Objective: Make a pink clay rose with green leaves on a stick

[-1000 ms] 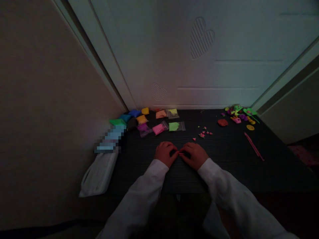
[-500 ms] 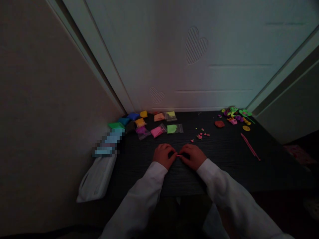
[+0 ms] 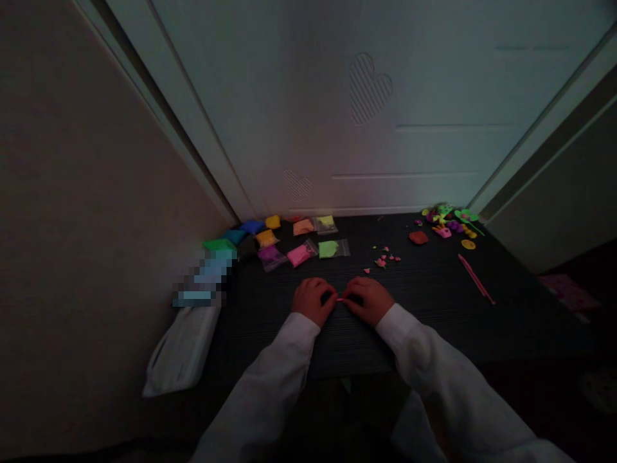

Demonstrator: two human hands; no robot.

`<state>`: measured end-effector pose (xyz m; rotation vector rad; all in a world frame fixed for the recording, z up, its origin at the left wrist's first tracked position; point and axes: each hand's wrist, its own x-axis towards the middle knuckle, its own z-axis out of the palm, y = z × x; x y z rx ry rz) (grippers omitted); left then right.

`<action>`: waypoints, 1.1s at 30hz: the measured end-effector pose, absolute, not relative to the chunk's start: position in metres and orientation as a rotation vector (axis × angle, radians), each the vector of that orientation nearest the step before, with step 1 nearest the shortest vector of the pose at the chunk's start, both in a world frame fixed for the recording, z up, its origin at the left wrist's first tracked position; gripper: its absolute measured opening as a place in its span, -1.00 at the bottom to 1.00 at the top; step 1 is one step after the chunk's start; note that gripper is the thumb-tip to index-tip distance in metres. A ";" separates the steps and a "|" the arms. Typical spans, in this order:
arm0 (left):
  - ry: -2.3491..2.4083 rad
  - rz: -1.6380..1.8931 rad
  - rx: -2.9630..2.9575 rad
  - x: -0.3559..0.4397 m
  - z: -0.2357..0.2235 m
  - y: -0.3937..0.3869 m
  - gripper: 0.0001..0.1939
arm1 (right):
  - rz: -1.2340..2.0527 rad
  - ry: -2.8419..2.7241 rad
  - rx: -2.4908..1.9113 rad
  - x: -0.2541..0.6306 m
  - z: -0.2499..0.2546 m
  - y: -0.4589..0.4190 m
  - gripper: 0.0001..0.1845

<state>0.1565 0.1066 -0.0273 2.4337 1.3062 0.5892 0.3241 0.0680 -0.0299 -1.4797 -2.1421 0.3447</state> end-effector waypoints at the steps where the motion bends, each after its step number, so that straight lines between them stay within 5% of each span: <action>1: 1.305 0.593 2.432 0.156 -0.027 0.107 -0.81 | 0.341 -2.140 -1.481 0.324 -0.030 0.068 -0.85; 33: 1.351 0.576 2.397 0.160 -0.023 0.108 -0.80 | 0.335 -2.092 -1.501 0.321 -0.028 0.067 -0.83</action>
